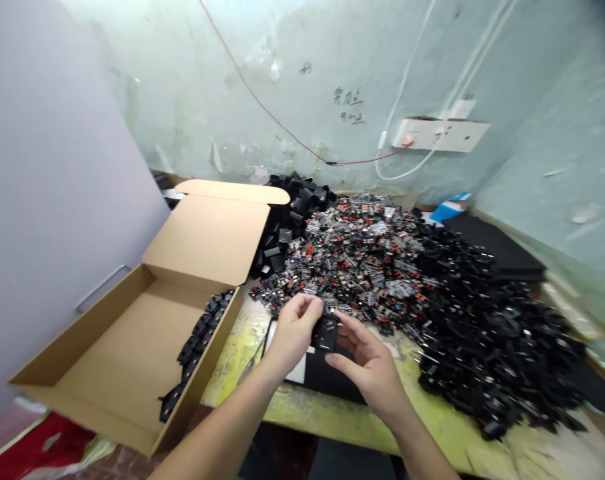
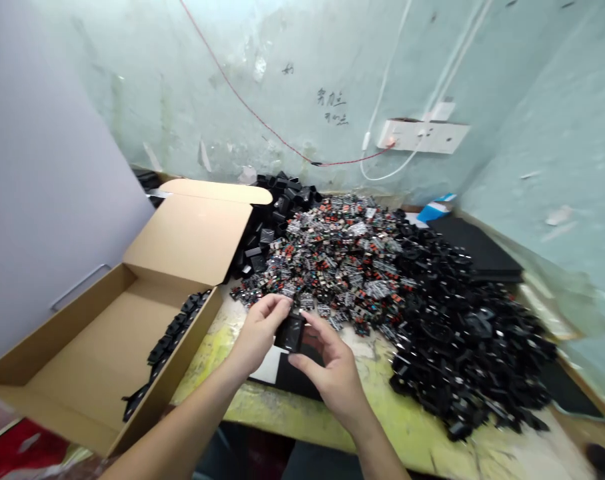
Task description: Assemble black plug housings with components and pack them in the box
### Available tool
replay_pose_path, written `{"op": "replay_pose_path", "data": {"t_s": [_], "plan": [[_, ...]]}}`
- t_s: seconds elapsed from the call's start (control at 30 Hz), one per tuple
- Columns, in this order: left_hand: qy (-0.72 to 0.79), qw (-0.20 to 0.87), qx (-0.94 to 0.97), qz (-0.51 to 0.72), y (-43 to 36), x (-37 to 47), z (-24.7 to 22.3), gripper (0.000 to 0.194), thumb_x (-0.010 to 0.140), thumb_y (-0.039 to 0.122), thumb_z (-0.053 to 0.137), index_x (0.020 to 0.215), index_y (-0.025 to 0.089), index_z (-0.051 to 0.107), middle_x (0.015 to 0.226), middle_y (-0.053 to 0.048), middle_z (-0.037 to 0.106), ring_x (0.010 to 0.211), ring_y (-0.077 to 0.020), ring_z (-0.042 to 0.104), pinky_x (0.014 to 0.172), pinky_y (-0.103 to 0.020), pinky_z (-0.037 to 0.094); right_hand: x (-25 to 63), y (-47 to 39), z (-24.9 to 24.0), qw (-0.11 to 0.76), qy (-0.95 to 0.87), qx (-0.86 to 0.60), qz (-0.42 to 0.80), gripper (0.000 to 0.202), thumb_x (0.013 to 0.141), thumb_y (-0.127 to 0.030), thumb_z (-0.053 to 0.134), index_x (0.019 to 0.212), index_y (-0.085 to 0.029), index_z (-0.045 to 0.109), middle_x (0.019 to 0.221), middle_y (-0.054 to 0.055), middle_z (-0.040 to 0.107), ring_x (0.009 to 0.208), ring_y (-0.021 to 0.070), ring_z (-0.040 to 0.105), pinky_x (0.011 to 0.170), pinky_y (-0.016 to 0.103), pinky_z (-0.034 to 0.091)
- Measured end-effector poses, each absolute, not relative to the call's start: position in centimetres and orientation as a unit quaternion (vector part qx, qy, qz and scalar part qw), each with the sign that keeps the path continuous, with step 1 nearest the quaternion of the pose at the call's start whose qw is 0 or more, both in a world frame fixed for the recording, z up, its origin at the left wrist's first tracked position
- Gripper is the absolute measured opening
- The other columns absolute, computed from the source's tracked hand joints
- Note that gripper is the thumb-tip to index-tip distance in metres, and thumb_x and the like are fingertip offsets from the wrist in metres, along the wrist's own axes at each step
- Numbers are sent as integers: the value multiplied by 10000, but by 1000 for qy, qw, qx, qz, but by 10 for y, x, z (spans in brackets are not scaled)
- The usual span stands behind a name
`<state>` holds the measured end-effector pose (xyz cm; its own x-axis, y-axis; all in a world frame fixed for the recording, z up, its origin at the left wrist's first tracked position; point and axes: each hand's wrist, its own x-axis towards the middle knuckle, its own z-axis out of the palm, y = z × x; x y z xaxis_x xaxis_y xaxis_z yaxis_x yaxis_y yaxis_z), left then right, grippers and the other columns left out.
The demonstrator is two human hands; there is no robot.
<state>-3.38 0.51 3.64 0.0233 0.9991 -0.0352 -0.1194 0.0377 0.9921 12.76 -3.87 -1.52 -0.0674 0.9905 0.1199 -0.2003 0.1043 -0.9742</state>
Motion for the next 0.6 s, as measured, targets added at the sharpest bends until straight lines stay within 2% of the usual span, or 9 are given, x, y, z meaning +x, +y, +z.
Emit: {"op": "replay_pose_path", "data": {"t_s": [0.1,0.23,0.37,0.5,0.6], "plan": [[455,580,500,455,-1,-48,43,457,843,585,744,1023,165,750,823,-26,685,724,-157,581,684,-277,455,133,-45,-25,530,-542,-419,499,618,822,-340,888,1404,-356,680,1446,74,676,1250,313,690,1168,589,512],[421,621,546,373,-12,-67,53,443,802,571,799,892,140,753,769,-21,667,684,-128,553,671,-268,439,131,-54,-36,522,-586,-402,471,568,899,-348,817,1442,-384,654,1528,58,618,1332,310,648,1129,519,569],[446,620,517,387,-24,-86,63,407,738,508,866,873,150,724,747,-14,660,647,-114,546,622,-252,432,126,-63,-38,497,-609,-422,451,607,901,-374,811,1480,-379,627,1511,73,633,1285,308,681,1096,507,596],[501,545,483,468,-38,-133,85,365,745,474,862,878,165,719,823,-49,713,688,-136,610,639,-259,487,136,-66,-42,498,-593,-448,447,638,868,-408,828,1472,-325,640,1378,105,723,1123,295,752,1050,512,626],[590,420,488,487,-55,-193,105,341,734,456,867,878,177,733,857,-57,751,728,-163,651,671,-277,530,151,-67,-46,524,-553,-489,425,594,824,-464,845,1368,-263,717,1237,114,787,1008,284,784,979,467,667]]}}
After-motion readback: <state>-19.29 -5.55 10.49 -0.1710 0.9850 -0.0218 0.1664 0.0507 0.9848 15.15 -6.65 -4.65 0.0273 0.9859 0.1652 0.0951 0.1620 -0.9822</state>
